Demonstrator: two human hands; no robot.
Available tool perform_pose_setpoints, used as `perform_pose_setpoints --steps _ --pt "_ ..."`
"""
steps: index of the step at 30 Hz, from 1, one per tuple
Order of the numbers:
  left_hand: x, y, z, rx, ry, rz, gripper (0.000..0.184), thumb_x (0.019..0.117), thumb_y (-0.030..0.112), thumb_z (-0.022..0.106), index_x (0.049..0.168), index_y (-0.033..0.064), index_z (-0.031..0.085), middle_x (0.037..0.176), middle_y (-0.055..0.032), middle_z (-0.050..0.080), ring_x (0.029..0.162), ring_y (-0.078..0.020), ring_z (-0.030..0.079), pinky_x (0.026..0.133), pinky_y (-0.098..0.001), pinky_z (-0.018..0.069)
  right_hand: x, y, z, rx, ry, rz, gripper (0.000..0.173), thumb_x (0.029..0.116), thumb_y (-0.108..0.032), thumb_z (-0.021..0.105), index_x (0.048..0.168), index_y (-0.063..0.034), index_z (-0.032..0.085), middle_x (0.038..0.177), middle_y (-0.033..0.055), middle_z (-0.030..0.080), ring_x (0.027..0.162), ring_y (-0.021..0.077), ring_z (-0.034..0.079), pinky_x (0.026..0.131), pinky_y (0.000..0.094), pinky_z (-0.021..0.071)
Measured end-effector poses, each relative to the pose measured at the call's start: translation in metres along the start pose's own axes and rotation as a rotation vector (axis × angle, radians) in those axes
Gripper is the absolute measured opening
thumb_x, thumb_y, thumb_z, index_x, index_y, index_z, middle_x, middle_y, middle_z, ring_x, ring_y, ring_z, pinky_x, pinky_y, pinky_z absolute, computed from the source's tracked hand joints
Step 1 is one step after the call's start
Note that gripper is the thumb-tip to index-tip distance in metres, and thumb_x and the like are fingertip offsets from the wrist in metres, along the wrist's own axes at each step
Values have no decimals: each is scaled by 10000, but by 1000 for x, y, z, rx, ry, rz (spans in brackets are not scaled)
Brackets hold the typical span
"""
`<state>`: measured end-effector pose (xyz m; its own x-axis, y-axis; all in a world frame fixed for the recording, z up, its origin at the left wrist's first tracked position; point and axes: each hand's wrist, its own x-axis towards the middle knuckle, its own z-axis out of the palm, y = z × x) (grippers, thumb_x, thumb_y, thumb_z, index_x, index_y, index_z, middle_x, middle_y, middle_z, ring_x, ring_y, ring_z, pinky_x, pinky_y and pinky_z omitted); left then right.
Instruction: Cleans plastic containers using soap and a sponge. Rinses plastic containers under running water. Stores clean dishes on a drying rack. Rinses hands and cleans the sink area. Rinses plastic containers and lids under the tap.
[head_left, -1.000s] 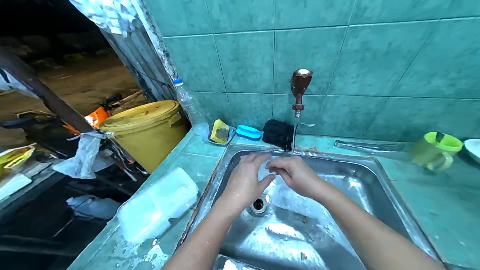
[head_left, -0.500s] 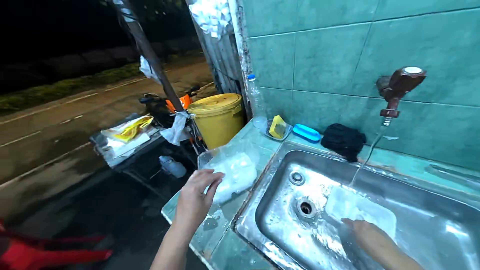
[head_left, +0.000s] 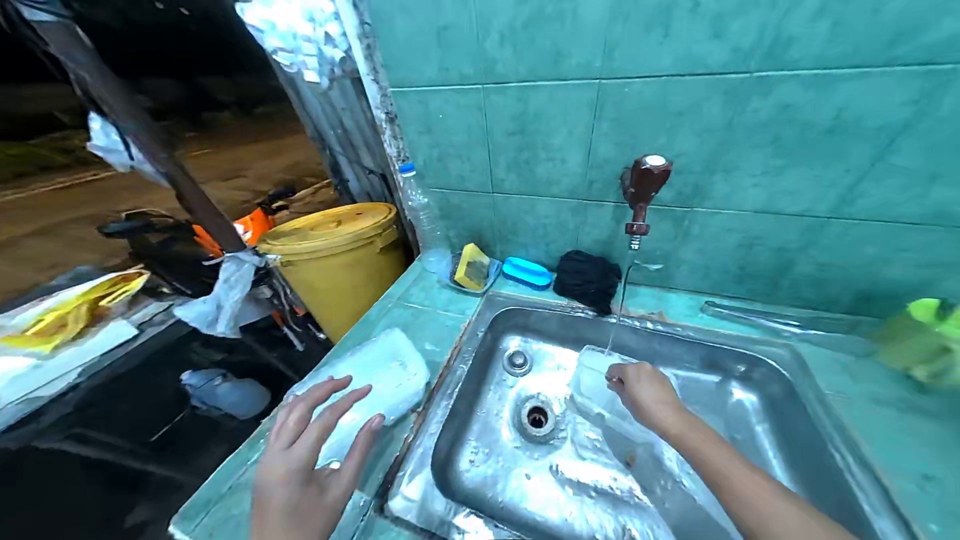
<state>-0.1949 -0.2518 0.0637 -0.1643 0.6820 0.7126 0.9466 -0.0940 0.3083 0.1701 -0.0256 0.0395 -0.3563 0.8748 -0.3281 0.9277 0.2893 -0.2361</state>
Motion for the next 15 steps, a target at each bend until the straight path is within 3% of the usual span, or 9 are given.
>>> perform_pose_setpoints --steps 4,9,11,13,15 --pt "5 22 22 -110 -27 51 311 969 331 674 1117 74 766 1249 -233 671 1261 -363 588 1083 -506 450 -13 -2 -21 30 187 -37 341 1072 -111 435 1314 -79 673 1248 204 690 1194 389 645 1024 570 481" --pt "6 40 55 -244 -84 90 255 965 292 674 1088 93 776 1241 -198 679 1248 -293 602 1072 -428 481 11 17 -3 495 610 -374 207 1014 -57 570 1096 8 749 1077 147 752 1038 259 722 984 452 557" --pt "3 49 65 -296 -107 103 255 974 305 667 1082 100 775 1241 -188 682 1247 -270 603 1064 -400 489 21 17 -1 840 590 -295 162 1003 -5 589 1095 50 710 1052 144 739 1002 214 714 951 394 567" --pt "0 56 70 -344 -146 100 238 970 291 683 1075 102 781 1249 -176 682 1256 -252 598 1072 -381 485 25 13 -2 1307 509 -188 137 1011 55 539 1099 81 640 961 142 725 879 200 724 836 350 601" --pt "0 57 72 -359 -166 97 227 968 281 690 1073 105 788 1253 -165 684 1257 -233 595 1076 -355 480 22 6 -11 1713 370 -57 137 1061 24 449 1141 47 558 903 151 714 814 233 735 787 377 618"
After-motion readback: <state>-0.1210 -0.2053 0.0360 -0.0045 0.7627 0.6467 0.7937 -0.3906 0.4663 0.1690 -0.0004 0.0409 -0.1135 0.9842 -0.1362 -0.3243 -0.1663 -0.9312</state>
